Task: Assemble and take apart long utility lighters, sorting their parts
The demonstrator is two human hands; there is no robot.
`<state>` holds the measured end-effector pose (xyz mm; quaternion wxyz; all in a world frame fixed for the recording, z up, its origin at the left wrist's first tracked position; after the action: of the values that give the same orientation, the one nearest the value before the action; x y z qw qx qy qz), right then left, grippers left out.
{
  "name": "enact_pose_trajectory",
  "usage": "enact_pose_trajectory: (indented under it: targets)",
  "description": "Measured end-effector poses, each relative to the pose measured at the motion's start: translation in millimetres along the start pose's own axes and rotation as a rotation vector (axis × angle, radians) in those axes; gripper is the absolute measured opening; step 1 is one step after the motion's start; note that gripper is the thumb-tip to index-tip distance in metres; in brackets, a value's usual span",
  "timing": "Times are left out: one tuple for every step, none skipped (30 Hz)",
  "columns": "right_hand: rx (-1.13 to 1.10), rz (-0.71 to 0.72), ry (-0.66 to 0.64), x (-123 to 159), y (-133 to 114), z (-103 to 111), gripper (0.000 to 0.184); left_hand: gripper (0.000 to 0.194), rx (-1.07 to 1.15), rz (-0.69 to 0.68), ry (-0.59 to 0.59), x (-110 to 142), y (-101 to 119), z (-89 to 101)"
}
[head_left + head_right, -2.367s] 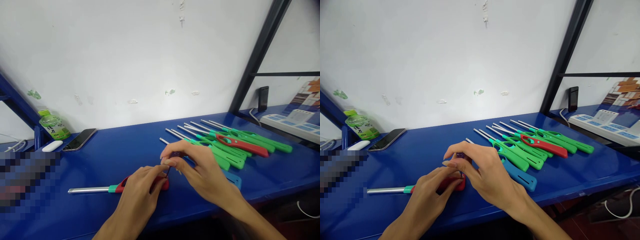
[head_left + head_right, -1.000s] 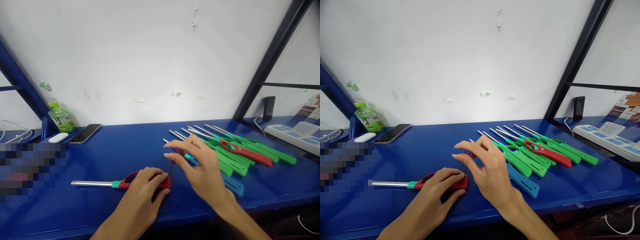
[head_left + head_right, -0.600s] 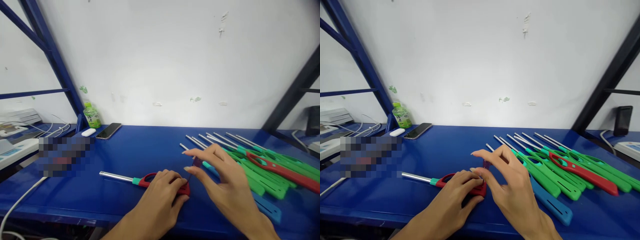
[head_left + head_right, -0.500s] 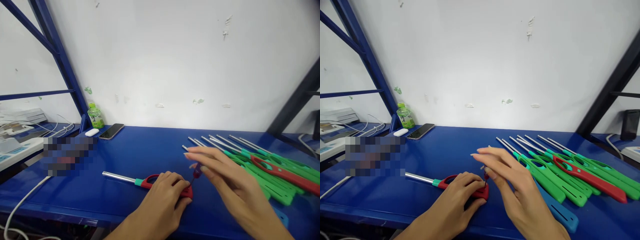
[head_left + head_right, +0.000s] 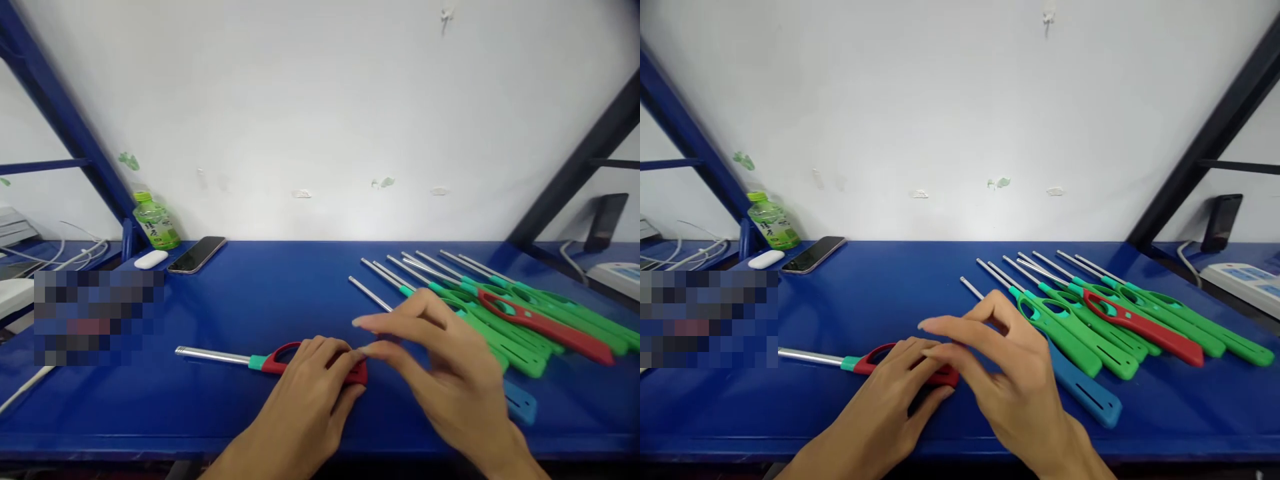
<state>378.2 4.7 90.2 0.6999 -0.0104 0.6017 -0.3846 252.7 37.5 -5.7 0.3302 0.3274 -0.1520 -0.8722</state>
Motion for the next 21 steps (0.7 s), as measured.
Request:
enact_pose_trajectory:
  targets:
    - [0.019, 0.000, 0.014, -0.6, -0.4, 1.8, 0.028, 0.031, -0.001, -0.001, 0.001, -0.2, -0.2, 0.1]
    - [0.024, -0.014, -0.005, -0.7, 0.6, 0.6, 0.030, 0.031, -0.003, -0.002, 0.004, -0.4, -0.4, 0.3]
    - [0.004, -0.041, -0.051, 0.0, 2.7, -3.2, 0.034, 0.031, -0.006, -0.005, 0.007, -0.6, -0.3, 0.5]
    - [-0.038, -0.072, -0.105, 1.2, 4.8, -8.1, 0.040, 0.033, -0.009, -0.010, 0.011, -0.6, 0.0, 0.7]
    - [-0.086, -0.100, -0.148, 2.5, 6.5, -12.1, 0.045, 0.035, -0.014, -0.017, 0.015, -0.6, 0.4, 1.0]
    - [-0.124, -0.112, -0.158, 2.7, 7.1, -13.3, 0.049, 0.036, -0.018, -0.024, 0.020, -0.6, 0.8, 1.2]
    - [-0.142, -0.109, -0.134, 1.9, 7.2, -11.4, 0.048, 0.037, -0.023, -0.033, 0.026, -0.5, 1.3, 1.7]
    - [-0.139, -0.094, -0.088, 0.4, 6.8, -7.5, 0.044, 0.036, -0.028, -0.041, 0.033, -0.5, 1.7, 2.2]
    - [-0.118, -0.076, -0.038, -1.1, 6.5, -3.2, 0.040, 0.035, -0.031, -0.049, 0.040, -0.5, 1.9, 2.6]
    - [-0.094, -0.060, -0.007, -2.1, 6.3, -0.5, 0.037, 0.033, -0.034, -0.056, 0.048, -0.6, 1.9, 3.1]
    - [-0.083, -0.058, -0.017, -2.5, 6.9, -1.8, 0.037, 0.031, -0.036, -0.064, 0.056, -0.7, 1.9, 3.5]
    - [-0.099, -0.067, -0.063, -2.1, 8.0, -6.4, 0.038, 0.031, -0.038, -0.072, 0.063, -0.8, 1.7, 3.8]
    - [-0.139, -0.087, -0.124, -0.9, 9.2, -12.4, 0.042, 0.032, -0.042, -0.081, 0.069, -0.9, 1.5, 4.0]
    - [-0.187, -0.109, -0.169, 0.3, 10.4, -16.7, 0.046, 0.033, -0.047, -0.090, 0.074, -1.0, 1.4, 4.2]
    - [-0.227, -0.126, -0.179, 0.7, 11.4, -17.9, 0.049, 0.035, -0.051, -0.101, 0.078, -1.0, 1.5, 4.3]
    - [-0.248, -0.134, -0.148, -0.1, 12.2, -15.3, 0.049, 0.037, -0.055, -0.109, 0.079, -1.0, 1.4, 4.2]
    - [-0.243, -0.132, -0.087, -1.6, 13.2, -9.7, 0.044, 0.038, -0.058, -0.114, 0.078, -1.0, 1.2, 3.9]
    - [-0.217, -0.125, -0.017, -3.2, 13.8, -3.1, 0.037, 0.039, -0.058, -0.117, 0.076, -0.9, 0.8, 3.5]
    - [-0.180, -0.122, 0.035, -4.3, 14.3, 2.3, 0.030, 0.039, -0.056, -0.120, 0.075, -0.9, 0.4, 3.1]
    - [-0.151, -0.118, 0.052, -5.2, 14.2, 4.7, 0.025, 0.038, -0.056, -0.122, 0.076, -0.8, -0.1, 2.8]
    - [-0.137, -0.125, 0.033, -5.8, 14.3, 3.8, 0.022, 0.037, -0.058, -0.128, 0.081, -0.6, -0.2, 2.9]
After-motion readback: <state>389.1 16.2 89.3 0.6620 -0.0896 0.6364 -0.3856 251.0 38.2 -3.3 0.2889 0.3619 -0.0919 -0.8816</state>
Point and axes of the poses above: each hand's wrist, its own x-axis away from the middle knuckle, its own z-axis out of the back of the hand, y = z × x, the point moved 10 cm from there along -x, towards the middle knuckle, and after that the axes turned 8 degrees about y, right-handed, at the moved point
